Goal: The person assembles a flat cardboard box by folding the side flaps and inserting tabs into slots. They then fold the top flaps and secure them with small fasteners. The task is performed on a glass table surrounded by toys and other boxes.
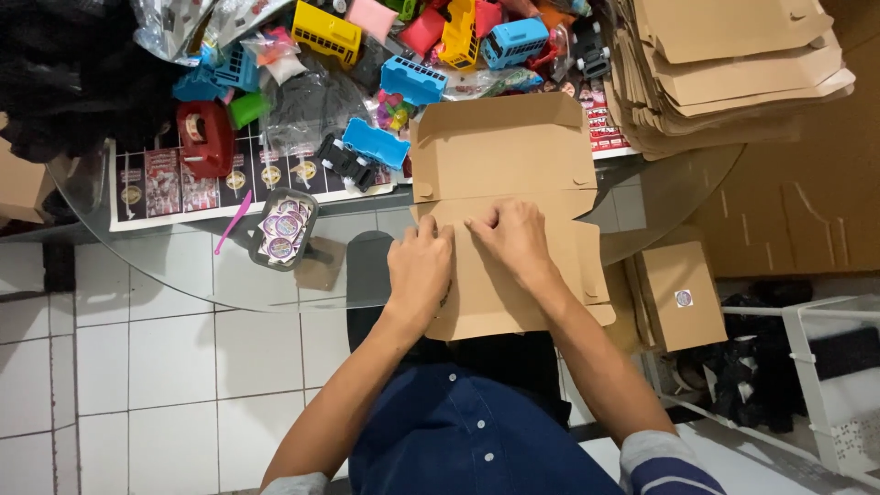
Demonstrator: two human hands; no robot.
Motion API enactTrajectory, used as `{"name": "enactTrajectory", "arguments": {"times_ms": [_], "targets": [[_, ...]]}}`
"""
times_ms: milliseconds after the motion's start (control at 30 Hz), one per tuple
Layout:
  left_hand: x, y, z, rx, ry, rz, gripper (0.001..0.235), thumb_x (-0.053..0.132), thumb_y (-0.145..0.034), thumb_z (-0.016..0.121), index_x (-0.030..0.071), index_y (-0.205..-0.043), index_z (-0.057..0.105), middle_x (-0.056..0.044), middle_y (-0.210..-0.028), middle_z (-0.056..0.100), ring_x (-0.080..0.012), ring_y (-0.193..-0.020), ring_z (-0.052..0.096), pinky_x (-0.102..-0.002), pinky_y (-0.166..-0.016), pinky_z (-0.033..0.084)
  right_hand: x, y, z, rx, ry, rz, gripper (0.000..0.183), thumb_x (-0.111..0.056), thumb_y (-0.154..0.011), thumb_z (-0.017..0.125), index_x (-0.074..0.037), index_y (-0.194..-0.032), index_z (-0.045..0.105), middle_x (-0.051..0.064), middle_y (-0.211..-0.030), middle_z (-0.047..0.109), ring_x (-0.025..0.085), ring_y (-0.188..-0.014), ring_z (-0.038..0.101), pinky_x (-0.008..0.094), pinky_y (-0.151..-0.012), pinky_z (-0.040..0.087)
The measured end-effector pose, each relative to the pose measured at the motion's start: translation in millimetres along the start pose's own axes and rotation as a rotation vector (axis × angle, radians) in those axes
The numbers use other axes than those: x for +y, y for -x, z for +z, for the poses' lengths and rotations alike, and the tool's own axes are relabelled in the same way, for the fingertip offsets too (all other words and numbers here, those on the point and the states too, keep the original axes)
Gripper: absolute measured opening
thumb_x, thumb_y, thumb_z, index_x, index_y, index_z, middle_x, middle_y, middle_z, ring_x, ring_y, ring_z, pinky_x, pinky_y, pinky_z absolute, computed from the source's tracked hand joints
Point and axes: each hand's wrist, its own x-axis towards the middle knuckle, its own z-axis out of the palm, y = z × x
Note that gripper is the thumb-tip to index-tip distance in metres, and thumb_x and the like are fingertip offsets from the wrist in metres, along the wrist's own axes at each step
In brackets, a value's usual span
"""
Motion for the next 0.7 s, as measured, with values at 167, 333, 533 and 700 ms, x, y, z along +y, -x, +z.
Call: {"name": "enactTrajectory", "arguments": {"times_ms": [167,333,533,700], "targets": [[6,0,1,0.032,-0.085,-0.022,0.003,0.018,-0.085,0.072,0.017,-0.087,0.073,0.001,-0.084,0.057,-0.0153,-0.060,0.061,-0.028,-0.047,0.043,12,-6,7,0.016,-0.027,0.001,0.032,-0.034,-0.081,0.076,-0.009,-0.063,0.069,0.014,-0.060,0.067,0.040,-0.066,0.071,0.047,-0.067,0.055],[20,-9,-39,0.117,-0.155,-0.024,0.017,0.024,-0.096,0.063,0.018,-0.109,0.071,-0.002,-0.082,0.057,-0.0155,-0.059,0.062,-0.029,-0.046,0.047,-9,3,-1,0.008,-0.023,0.014,0.029,-0.033,-0.078,0.076,-0.010,-0.062,0.068,0.015,-0.060,0.067,0.042,-0.068,0.071,0.048,-0.067,0.055],[12,-2,-35,0.040,-0.156,0.027,0.030,0.023,-0.089,0.064,0.017,-0.116,0.074,-0.004,-0.096,0.061,-0.0171,-0.063,0.057,-0.030,-0.047,0.042,-10,3,-7,-0.023,-0.022,-0.056,0.026,-0.029,-0.081,0.079,-0.007,-0.071,0.070,0.016,-0.064,0.067,0.042,-0.074,0.071,0.050,-0.071,0.055],[11,4,-29,0.029,-0.098,0.022,0.037,0.017,-0.083,0.062,0.008,-0.118,0.072,-0.009,-0.106,0.064,-0.0211,-0.066,0.057,-0.032,-0.049,0.041,-2,2,-6,-0.021,-0.039,-0.045,0.023,-0.028,-0.081,0.079,-0.009,-0.071,0.069,0.011,-0.062,0.067,0.038,-0.072,0.071,0.048,-0.070,0.055]]}}
